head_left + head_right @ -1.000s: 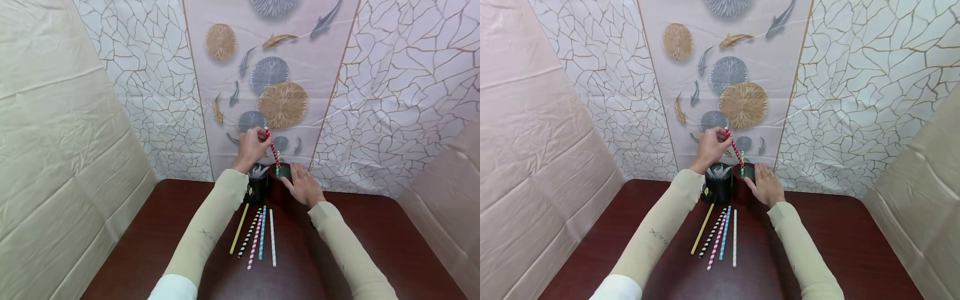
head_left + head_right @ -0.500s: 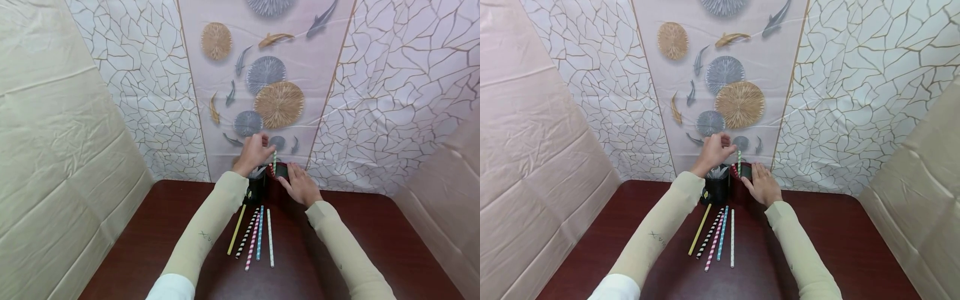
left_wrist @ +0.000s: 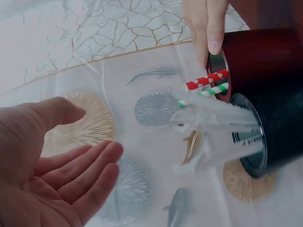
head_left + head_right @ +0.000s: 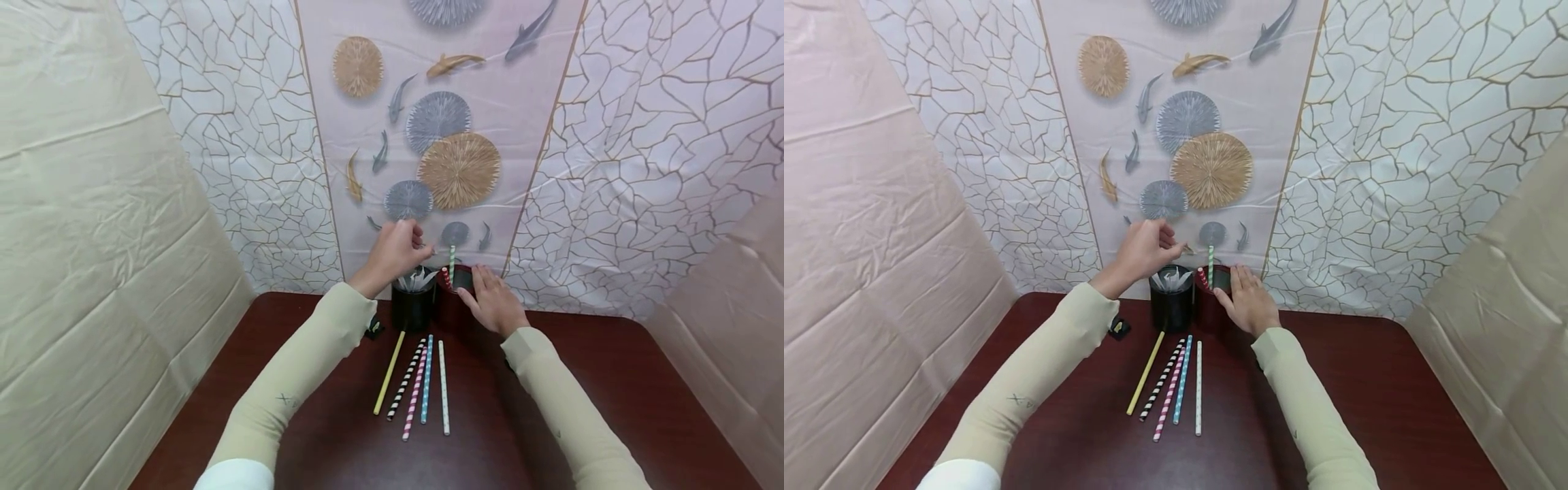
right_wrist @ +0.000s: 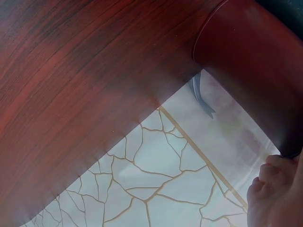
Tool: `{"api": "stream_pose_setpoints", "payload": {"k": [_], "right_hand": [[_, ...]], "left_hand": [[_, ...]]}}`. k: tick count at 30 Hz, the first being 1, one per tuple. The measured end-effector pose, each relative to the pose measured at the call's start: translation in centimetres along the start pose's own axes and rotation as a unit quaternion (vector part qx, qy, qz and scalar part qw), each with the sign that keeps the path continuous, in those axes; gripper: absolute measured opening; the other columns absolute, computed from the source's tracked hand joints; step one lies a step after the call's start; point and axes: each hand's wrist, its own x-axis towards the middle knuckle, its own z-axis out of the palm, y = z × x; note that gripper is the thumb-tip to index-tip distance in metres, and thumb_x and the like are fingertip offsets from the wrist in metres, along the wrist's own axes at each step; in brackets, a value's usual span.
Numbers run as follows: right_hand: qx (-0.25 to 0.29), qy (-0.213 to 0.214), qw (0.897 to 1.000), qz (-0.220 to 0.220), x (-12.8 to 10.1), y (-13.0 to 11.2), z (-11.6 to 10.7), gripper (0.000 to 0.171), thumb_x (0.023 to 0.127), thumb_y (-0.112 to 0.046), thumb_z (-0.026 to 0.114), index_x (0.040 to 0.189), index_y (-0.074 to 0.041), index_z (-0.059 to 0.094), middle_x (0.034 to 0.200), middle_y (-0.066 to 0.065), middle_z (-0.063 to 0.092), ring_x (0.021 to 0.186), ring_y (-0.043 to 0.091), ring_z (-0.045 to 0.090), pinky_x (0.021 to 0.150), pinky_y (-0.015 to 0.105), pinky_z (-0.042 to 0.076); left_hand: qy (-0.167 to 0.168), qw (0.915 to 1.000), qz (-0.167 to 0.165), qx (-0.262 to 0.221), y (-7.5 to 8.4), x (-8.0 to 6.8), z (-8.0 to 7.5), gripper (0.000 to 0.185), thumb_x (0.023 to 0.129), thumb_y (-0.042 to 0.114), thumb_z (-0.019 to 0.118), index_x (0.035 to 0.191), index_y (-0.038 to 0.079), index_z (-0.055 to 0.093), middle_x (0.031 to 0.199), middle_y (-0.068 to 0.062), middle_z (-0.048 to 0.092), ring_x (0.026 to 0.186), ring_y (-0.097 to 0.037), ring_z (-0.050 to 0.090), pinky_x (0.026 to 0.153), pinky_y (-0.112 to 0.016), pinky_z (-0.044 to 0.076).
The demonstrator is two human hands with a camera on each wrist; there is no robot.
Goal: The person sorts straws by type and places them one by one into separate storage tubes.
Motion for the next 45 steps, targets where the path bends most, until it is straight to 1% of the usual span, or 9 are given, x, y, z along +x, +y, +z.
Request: {"api": "stream_pose_setpoints", "payload": {"k": [3,5,8,14,19,24,33,40,45], "right_hand": [[-0.002,-0.002,1.000,0.003,0.0,0.1,0.1,0.086,0.112,-0.060,0.025,0.166,0.006,0.016,0.174,0.028,0.018,0.163,0.045,0.019,0.132,0.059,0.020],[-0.003,0.000,1.000,0.001,0.0,0.2,0.2,0.086,0.113,-0.060,0.026,0.166,0.006,0.016,0.174,0.029,0.019,0.162,0.045,0.019,0.132,0.058,0.021],[-0.005,0.005,1.000,-0.004,0.0,0.2,0.2,0.085,0.113,-0.059,0.027,0.166,0.007,0.018,0.173,0.029,0.020,0.162,0.046,0.021,0.132,0.059,0.022],[-0.004,0.001,1.000,-0.004,0.0,0.2,0.2,0.085,0.113,-0.059,0.028,0.166,0.007,0.017,0.174,0.029,0.020,0.162,0.045,0.020,0.132,0.059,0.021],[-0.006,0.005,1.000,-0.008,0.0,0.2,0.1,0.085,0.113,-0.058,0.027,0.165,0.008,0.019,0.173,0.030,0.021,0.162,0.046,0.020,0.132,0.059,0.021],[-0.003,0.009,1.000,-0.010,0.0,0.1,0.1,0.085,0.113,-0.058,0.027,0.165,0.009,0.019,0.173,0.030,0.021,0.162,0.046,0.020,0.132,0.058,0.021],[-0.002,0.012,1.000,-0.011,0.0,0.1,0.1,0.084,0.113,-0.056,0.029,0.165,0.009,0.020,0.172,0.030,0.022,0.162,0.046,0.021,0.132,0.058,0.022],[-0.007,0.004,1.000,-0.008,-0.1,0.1,0.2,0.084,0.113,-0.057,0.028,0.165,0.008,0.018,0.173,0.030,0.021,0.163,0.045,0.019,0.133,0.057,0.021],[-0.003,0.002,1.000,-0.009,-0.2,0.1,0.1,0.085,0.113,-0.058,0.028,0.166,0.008,0.018,0.173,0.030,0.021,0.163,0.045,0.019,0.132,0.058,0.020]], "left_hand": [[-0.018,0.9998,0.006,0.012,-0.1,-0.9,-0.6,0.024,0.093,0.022,0.077,0.105,0.001,0.075,0.100,-0.008,0.082,0.095,-0.021,0.077,0.088,-0.035,0.062],[-0.037,0.9990,0.011,0.022,-0.4,-1.5,-0.8,0.020,0.092,0.019,0.074,0.093,0.000,0.072,0.083,-0.008,0.075,0.079,-0.019,0.070,0.081,-0.032,0.059],[-0.050,0.9979,0.019,0.035,-0.9,-2.4,-1.1,0.017,0.091,0.018,0.074,0.085,0.002,0.070,0.075,-0.002,0.069,0.071,-0.010,0.058,0.076,-0.028,0.056],[-0.092,0.9939,0.036,0.049,-2.6,-4.0,-0.8,0.039,0.090,0.018,0.077,0.061,0.014,0.051,0.057,0.008,0.053,0.057,-0.005,0.042,0.062,-0.023,0.039],[-0.122,0.9897,0.040,0.064,-4.5,-5.5,-0.1,0.049,0.088,0.019,0.076,0.054,0.020,0.042,0.048,0.013,0.038,0.050,-0.005,0.033,0.057,-0.022,0.031],[-0.156,0.9854,0.021,0.065,-6.7,-7.1,1.7,0.059,0.091,0.022,0.078,0.052,0.020,0.034,0.046,0.011,0.026,0.048,-0.008,0.022,0.053,-0.024,0.024],[-0.230,0.9714,-0.055,0.027,-9.2,-10.3,6.1,0.060,0.094,0.021,0.078,0.048,0.019,0.040,0.044,0.009,0.026,0.041,-0.008,0.023,0.045,-0.025,0.026],[-0.248,0.9641,-0.094,0.016,-10.5,-11.8,9.6,0.052,0.093,0.019,0.080,0.052,0.018,0.048,0.045,0.008,0.034,0.042,-0.010,0.034,0.046,-0.025,0.031],[-0.251,0.9619,-0.108,-0.015,-11.8,-12.3,11.6,0.060,0.092,0.019,0.081,0.046,0.018,0.043,0.042,0.008,0.030,0.038,-0.011,0.030,0.044,-0.027,0.029]]}}
